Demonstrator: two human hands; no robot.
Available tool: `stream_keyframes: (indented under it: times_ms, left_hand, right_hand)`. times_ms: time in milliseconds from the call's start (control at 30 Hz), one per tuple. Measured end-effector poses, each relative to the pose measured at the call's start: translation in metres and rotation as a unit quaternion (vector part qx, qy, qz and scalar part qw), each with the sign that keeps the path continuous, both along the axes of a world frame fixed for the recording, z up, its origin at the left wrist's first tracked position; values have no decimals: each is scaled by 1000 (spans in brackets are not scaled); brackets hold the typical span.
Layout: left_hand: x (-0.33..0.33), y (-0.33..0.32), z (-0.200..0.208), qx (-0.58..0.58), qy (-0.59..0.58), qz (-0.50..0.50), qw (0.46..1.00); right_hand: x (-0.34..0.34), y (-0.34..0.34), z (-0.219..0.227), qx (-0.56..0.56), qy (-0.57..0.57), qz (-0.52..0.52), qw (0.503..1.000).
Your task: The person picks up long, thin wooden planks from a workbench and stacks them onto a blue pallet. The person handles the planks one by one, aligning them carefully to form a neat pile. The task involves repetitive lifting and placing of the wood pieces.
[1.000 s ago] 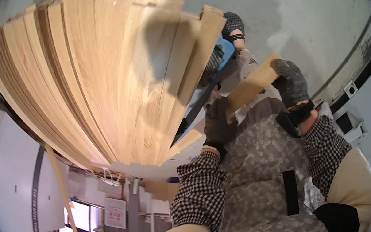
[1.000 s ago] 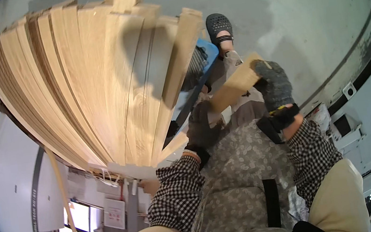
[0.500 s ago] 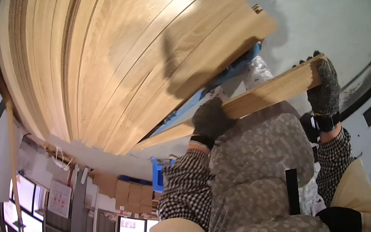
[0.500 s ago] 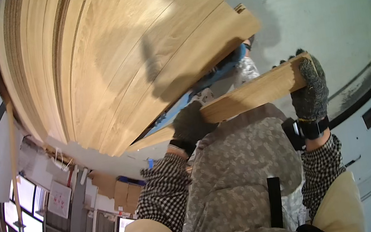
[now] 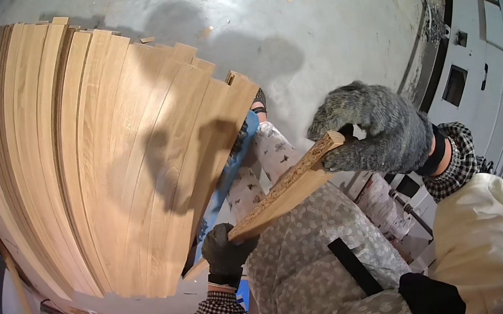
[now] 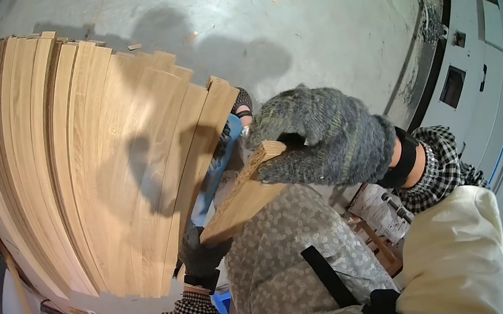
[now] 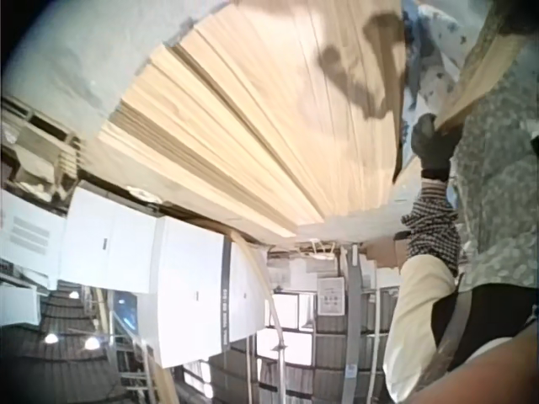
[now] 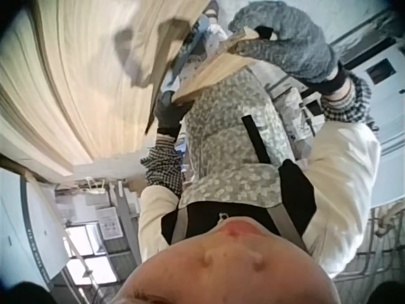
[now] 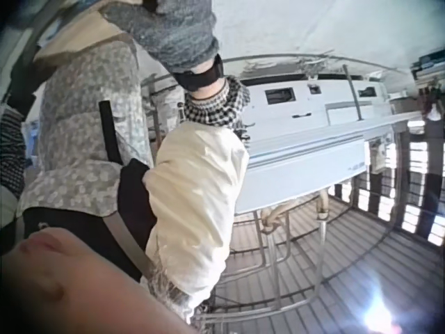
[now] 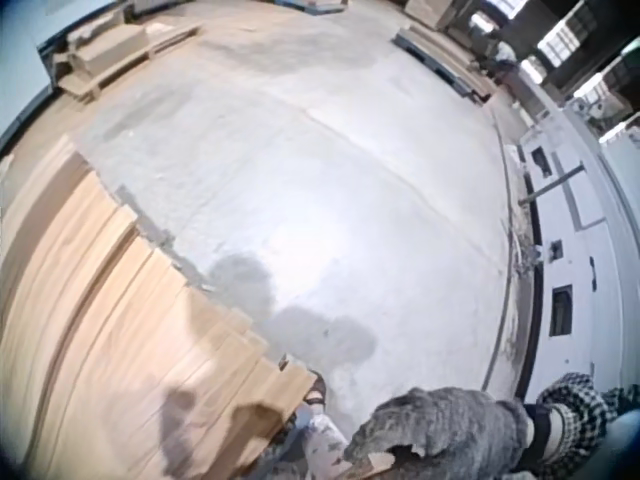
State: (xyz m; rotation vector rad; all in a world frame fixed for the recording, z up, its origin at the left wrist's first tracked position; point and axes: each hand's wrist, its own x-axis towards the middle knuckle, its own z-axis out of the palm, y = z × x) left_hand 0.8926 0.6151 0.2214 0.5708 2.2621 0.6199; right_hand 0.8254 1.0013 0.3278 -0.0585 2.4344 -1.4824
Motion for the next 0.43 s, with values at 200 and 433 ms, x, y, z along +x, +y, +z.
stream_keyframes:
  times_ms: [200,433]
  left_hand:
    - [0,-2,13,-16,-68,50,996]
    - [-25,-9,25,-51,-200,-65,976]
  right_hand:
    - [7,-11,5,-265,-96,-206,937]
    - [40,-2,4,-445,-263,-292,805]
